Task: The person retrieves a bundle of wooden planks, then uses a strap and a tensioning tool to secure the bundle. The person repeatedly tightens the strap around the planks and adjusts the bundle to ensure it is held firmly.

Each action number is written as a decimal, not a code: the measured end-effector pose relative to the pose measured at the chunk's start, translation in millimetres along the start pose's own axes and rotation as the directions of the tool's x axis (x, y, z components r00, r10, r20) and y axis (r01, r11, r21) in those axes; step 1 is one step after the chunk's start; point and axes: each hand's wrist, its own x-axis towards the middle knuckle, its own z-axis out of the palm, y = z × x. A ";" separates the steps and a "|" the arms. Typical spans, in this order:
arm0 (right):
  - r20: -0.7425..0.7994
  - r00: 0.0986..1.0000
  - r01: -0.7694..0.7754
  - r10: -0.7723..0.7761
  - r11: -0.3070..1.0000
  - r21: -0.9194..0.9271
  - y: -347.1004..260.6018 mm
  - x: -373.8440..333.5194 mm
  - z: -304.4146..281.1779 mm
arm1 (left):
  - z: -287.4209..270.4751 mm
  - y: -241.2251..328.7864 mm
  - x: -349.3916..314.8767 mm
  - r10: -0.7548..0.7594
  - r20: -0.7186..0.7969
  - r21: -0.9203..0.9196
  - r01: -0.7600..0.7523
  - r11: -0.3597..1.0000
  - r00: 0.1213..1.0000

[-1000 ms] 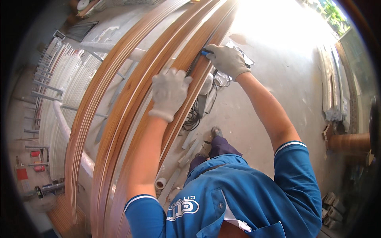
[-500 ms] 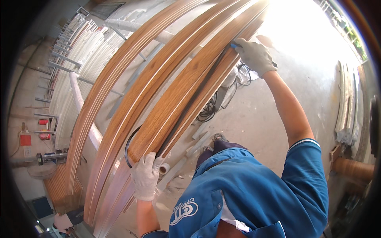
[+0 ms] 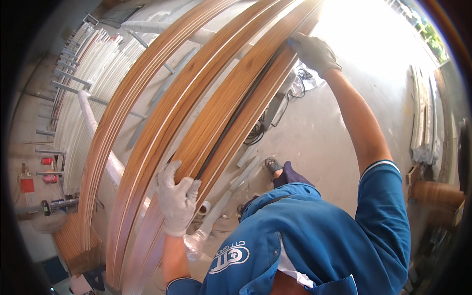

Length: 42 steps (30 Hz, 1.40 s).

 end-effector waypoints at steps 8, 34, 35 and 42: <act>0.154 0.988 -0.018 0.020 1.000 -0.015 -129.4 -129.4 2.2 | 20.4 -19.3 -6.9 0.134 -0.132 0.038 -0.130 0.991 0.982; 0.044 0.992 -0.127 0.121 0.868 0.480 -168.8 -224.2 -9.6 | -78.6 -54.4 -51.1 0.487 0.034 -0.076 -0.483 0.872 0.873; 0.004 1.000 -0.022 0.023 0.840 0.542 -171.2 -224.5 -11.5 | -80.1 -53.7 -48.1 0.602 -0.060 -0.232 -0.598 0.768 0.796; -0.127 0.718 0.571 -0.684 0.475 0.670 -245.7 -243.4 -29.2 | -106.6 -38.7 -43.1 0.133 0.194 -0.562 -0.002 0.827 0.972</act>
